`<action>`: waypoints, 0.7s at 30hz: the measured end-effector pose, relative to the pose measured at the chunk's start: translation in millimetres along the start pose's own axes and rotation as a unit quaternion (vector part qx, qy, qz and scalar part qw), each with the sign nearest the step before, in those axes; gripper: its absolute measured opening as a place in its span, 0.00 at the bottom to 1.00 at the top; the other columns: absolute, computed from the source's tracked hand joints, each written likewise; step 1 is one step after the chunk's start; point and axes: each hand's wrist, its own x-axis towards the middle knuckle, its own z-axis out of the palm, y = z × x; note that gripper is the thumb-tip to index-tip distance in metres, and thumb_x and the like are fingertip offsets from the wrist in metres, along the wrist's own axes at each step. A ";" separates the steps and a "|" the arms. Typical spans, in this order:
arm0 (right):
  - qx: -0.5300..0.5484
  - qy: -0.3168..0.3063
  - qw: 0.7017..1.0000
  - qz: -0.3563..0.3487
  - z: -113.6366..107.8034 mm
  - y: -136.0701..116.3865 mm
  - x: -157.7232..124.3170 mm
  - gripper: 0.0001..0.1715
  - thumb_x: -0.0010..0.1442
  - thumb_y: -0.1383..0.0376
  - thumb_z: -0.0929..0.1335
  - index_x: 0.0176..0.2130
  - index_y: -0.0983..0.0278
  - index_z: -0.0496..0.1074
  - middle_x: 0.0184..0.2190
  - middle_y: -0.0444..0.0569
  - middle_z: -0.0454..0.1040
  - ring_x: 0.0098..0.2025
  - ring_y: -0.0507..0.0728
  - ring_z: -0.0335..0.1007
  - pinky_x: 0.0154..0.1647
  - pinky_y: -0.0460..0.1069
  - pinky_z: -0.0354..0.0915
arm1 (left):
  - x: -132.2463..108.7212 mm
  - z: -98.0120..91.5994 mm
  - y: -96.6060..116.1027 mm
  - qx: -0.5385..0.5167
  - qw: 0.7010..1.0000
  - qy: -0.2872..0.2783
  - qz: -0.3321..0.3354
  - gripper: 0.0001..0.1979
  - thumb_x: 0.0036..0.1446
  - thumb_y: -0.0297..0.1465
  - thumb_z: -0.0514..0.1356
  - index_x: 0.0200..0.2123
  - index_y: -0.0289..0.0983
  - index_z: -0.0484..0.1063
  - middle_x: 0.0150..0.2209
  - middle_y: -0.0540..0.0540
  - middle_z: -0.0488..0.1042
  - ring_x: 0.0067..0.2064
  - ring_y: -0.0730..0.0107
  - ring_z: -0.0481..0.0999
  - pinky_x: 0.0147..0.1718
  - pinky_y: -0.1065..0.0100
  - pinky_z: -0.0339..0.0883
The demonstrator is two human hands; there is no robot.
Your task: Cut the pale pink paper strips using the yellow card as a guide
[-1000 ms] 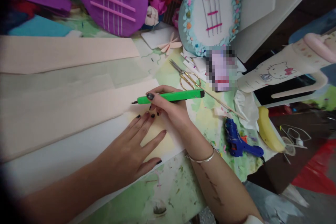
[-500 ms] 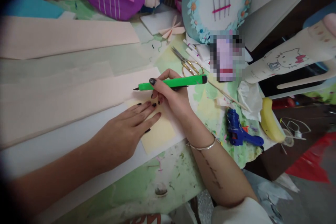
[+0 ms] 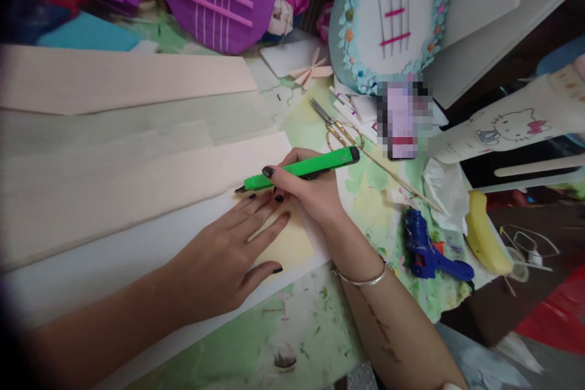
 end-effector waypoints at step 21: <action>-0.018 0.001 1.000 -0.001 2.4 -0.7 1.0 0.12 0.45 0.60 0.77 0.21 0.62 0.73 0.17 0.44 0.73 0.17 0.51 0.66 0.15 0.46 0.61 | -0.3 -0.7 1.9 0.004 1.000 -0.009 -0.001 0.30 0.64 0.41 0.54 0.61 0.24 0.61 0.64 0.28 0.58 0.66 0.45 0.54 0.64 0.48 0.49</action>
